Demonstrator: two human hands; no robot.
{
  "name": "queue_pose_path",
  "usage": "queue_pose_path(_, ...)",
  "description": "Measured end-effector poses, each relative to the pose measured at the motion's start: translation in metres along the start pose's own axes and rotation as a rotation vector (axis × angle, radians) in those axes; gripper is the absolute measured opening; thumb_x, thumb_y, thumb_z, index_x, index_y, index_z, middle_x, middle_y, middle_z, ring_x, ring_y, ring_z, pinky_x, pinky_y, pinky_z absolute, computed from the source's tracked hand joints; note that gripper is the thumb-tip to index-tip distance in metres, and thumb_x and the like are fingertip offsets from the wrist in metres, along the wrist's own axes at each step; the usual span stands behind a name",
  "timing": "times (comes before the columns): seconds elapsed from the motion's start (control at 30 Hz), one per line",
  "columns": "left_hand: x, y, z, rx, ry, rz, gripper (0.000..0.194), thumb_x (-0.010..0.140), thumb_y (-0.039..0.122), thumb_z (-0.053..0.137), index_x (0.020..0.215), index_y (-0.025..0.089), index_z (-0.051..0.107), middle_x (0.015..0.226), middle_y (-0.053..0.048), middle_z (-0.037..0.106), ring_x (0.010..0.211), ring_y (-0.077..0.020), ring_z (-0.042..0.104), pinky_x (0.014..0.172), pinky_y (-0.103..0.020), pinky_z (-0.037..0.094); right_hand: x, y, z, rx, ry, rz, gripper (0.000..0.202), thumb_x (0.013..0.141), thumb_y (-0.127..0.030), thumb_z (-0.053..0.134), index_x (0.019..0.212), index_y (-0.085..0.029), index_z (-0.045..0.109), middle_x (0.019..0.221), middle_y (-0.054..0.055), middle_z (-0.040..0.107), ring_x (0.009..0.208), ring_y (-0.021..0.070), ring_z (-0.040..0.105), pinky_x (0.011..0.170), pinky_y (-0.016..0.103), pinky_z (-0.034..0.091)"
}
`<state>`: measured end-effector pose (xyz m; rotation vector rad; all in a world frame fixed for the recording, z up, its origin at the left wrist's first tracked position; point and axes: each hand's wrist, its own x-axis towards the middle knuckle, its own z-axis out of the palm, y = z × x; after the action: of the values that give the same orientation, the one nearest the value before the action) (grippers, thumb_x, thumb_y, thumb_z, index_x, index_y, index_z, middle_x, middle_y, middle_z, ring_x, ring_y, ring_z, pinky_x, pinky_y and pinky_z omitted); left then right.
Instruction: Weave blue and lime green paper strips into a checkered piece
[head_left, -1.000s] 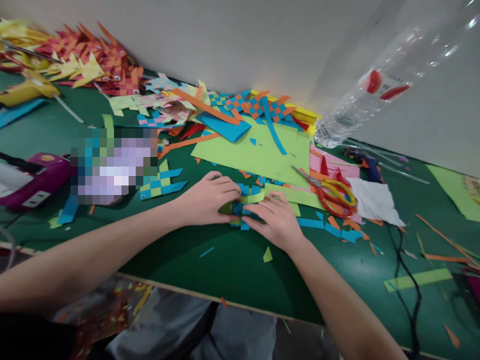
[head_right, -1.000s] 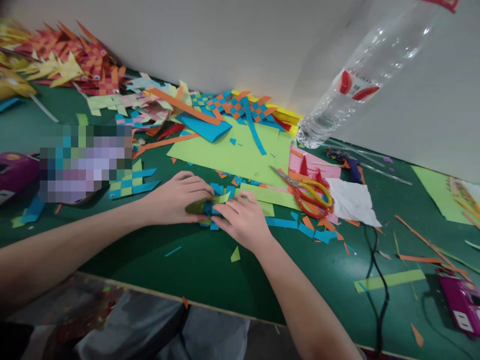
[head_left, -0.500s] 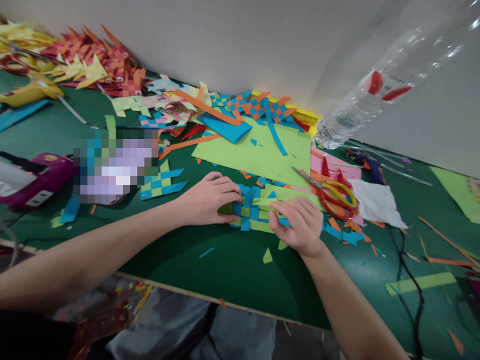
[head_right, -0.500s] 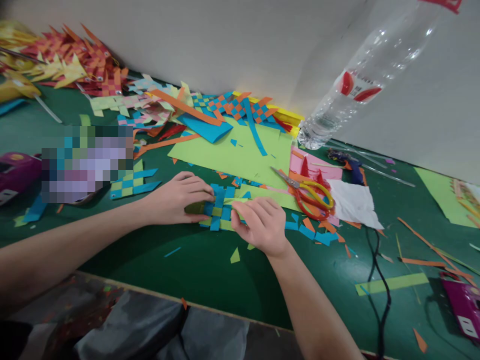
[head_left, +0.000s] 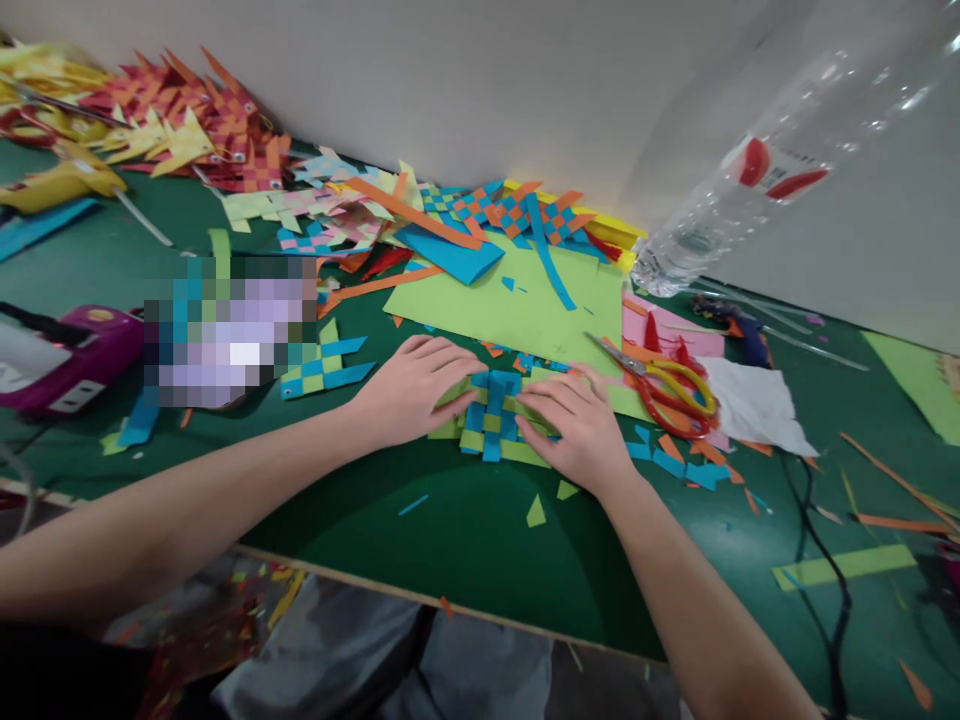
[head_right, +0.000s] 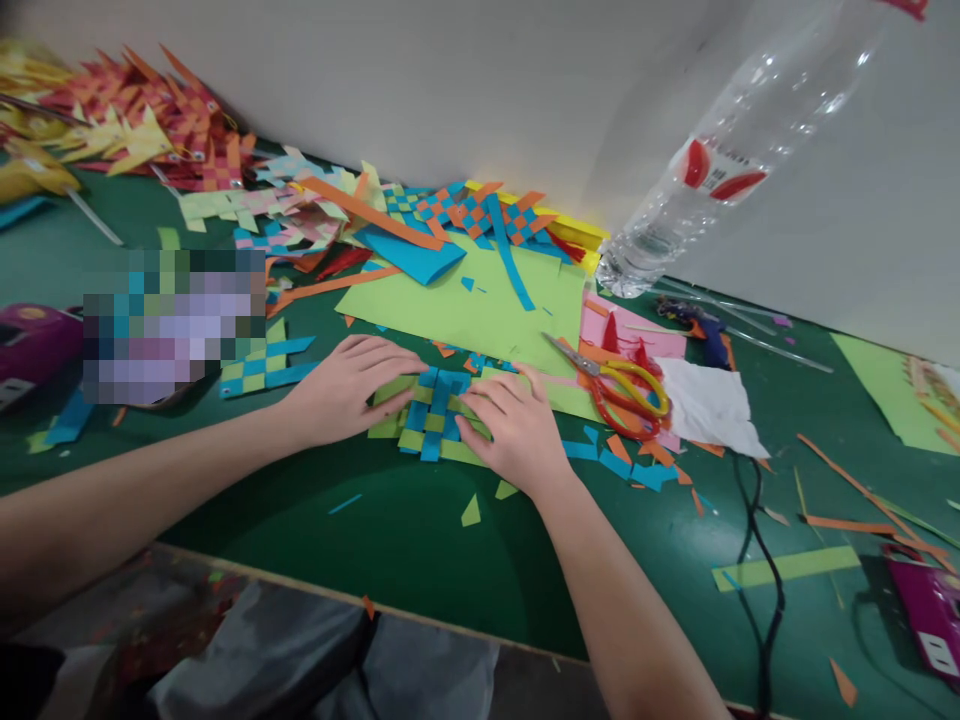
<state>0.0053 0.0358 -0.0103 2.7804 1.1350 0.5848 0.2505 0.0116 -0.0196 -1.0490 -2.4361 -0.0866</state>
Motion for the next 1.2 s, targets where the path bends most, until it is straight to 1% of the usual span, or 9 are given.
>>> queue_pose_path(0.17,0.000,-0.001,0.001,0.035,-0.023,-0.106,0.030,0.096,0.025,0.034,0.111,0.016,0.059,0.101,-0.008,0.069,0.098,-0.0239,0.058,0.080,-0.039,0.040,0.002,-0.005,-0.001,0.057,-0.081,-0.043,0.024,0.089,-0.030,0.053,0.110,-0.021,0.062,0.114,0.005,0.067,0.108,0.0207,0.058,0.107,0.045,0.033)
queue_pose_path(0.33,0.000,-0.002,0.002,-0.030,-0.051,-0.127,0.029,0.095,0.027,0.037,0.113,0.017,0.058,0.101,-0.007,0.069,0.098,-0.0228,0.060,0.083,-0.039,0.041,0.004,-0.009,0.000,0.093,-0.145,-0.071,0.026,0.091,-0.031,0.051,0.112,-0.020,0.063,0.116,0.005,0.068,0.110,0.0210,0.058,0.109,0.048,0.031)
queue_pose_path(0.5,0.001,-0.002,0.005,-0.184,-0.042,-0.168,0.030,0.096,0.021,0.032,0.118,0.018,0.052,0.113,-0.006,0.067,0.105,-0.0209,0.060,0.091,-0.041,0.041,0.004,-0.009,0.001,0.108,-0.163,-0.045,0.028,0.092,-0.031,0.050,0.113,-0.019,0.063,0.115,0.006,0.069,0.109,0.0202,0.060,0.109,0.048,0.033)
queue_pose_path(0.6,0.002,0.000,0.005,-0.285,-0.035,-0.199,0.031,0.096,0.021,0.032,0.121,0.018,0.048,0.114,-0.006,0.067,0.109,-0.0199,0.060,0.093,-0.040,0.043,0.003,-0.008,0.001,0.108,-0.157,-0.046,0.027,0.092,-0.031,0.049,0.112,-0.020,0.064,0.114,0.006,0.069,0.109,0.0202,0.060,0.109,0.047,0.034)
queue_pose_path(0.8,0.003,0.005,0.003,-0.560,-0.013,-0.267,0.030,0.095,0.024,0.036,0.123,0.017,0.045,0.119,-0.008,0.065,0.111,-0.0169,0.061,0.094,-0.034,0.048,0.003,-0.007,0.002,0.103,-0.144,-0.068,0.027,0.092,-0.031,0.050,0.111,-0.018,0.065,0.114,0.006,0.069,0.109,0.0200,0.060,0.109,0.047,0.035)
queue_pose_path(0.9,0.004,0.005,0.004,-0.693,0.007,-0.282,0.028,0.095,0.024,0.034,0.119,0.016,0.048,0.120,-0.010,0.063,0.107,-0.0166,0.063,0.092,-0.033,0.051,0.003,-0.007,0.002,0.109,-0.140,-0.072,0.026,0.091,-0.030,0.051,0.111,-0.019,0.065,0.114,0.006,0.069,0.110,0.0199,0.060,0.109,0.047,0.036)
queue_pose_path(1.03,0.005,0.007,0.003,-0.657,-0.004,-0.300,0.027,0.094,0.023,0.037,0.115,0.017,0.052,0.113,-0.009,0.064,0.101,-0.0170,0.064,0.084,-0.032,0.053,0.003,-0.008,0.002,0.108,-0.137,-0.071,0.026,0.092,-0.028,0.050,0.112,-0.020,0.064,0.114,0.006,0.069,0.109,0.0196,0.060,0.109,0.047,0.036)
queue_pose_path(1.13,0.005,0.008,0.002,-0.568,0.010,-0.244,0.025,0.093,0.022,0.040,0.111,0.017,0.056,0.108,-0.007,0.066,0.096,-0.0158,0.064,0.082,-0.029,0.052,0.003,-0.009,0.001,0.093,-0.109,-0.048,0.025,0.092,-0.027,0.049,0.111,-0.021,0.063,0.112,0.005,0.069,0.107,0.0198,0.061,0.109,0.048,0.034)
queue_pose_path(1.2,0.004,0.008,0.002,-0.512,-0.013,-0.203,0.024,0.093,0.023,0.041,0.104,0.018,0.061,0.103,-0.005,0.067,0.090,-0.0148,0.064,0.077,-0.027,0.051,0.002,-0.009,0.002,0.074,-0.051,0.002,0.022,0.091,-0.026,0.049,0.108,-0.021,0.063,0.110,0.005,0.070,0.105,0.0200,0.062,0.109,0.048,0.033)
